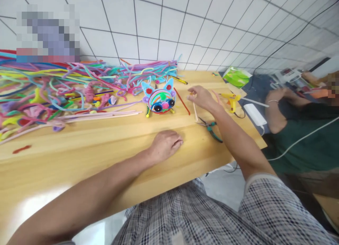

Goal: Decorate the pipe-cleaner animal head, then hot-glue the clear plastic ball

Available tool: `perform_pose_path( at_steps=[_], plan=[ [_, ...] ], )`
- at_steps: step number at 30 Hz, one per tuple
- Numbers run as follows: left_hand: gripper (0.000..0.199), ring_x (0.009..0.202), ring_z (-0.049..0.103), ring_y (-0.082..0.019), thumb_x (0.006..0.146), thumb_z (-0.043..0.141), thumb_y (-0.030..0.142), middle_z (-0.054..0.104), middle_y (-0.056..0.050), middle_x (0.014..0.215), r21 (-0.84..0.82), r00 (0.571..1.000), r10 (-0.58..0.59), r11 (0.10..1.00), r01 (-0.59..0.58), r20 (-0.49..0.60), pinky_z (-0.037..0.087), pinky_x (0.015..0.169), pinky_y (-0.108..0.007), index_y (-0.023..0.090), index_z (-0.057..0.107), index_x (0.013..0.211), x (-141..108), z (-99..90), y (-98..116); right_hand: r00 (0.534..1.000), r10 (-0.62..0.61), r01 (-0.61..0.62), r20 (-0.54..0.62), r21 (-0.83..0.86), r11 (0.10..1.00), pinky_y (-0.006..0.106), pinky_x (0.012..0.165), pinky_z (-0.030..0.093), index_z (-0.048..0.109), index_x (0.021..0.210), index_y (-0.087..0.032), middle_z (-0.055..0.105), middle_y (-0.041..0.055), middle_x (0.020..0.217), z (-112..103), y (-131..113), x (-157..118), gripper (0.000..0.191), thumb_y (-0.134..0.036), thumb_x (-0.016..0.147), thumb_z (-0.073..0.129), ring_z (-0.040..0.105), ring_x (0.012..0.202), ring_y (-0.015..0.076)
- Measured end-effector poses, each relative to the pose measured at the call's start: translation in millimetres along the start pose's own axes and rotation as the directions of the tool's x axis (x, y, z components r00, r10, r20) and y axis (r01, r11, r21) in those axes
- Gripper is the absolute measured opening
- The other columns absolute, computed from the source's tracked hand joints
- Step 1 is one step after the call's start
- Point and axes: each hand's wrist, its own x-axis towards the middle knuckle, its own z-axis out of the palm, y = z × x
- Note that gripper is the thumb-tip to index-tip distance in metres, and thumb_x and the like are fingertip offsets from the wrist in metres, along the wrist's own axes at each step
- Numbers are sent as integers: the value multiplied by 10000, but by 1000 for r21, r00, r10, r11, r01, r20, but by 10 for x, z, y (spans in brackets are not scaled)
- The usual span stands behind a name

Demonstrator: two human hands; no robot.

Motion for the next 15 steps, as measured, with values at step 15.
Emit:
perform_pose_path(
  at_steps=[15],
  plan=[
    [245, 796, 730, -208, 1095, 541, 241, 774, -54, 855, -52, 998, 36, 998, -39, -44, 544, 755, -345, 189, 733, 953, -22, 14, -22, 931, 356, -364, -84, -126, 923, 548, 1070, 535, 733, 1299, -142, 766, 241, 1308, -52, 531, -26, 403, -333, 977, 584, 678, 1234, 410]
  ],
)
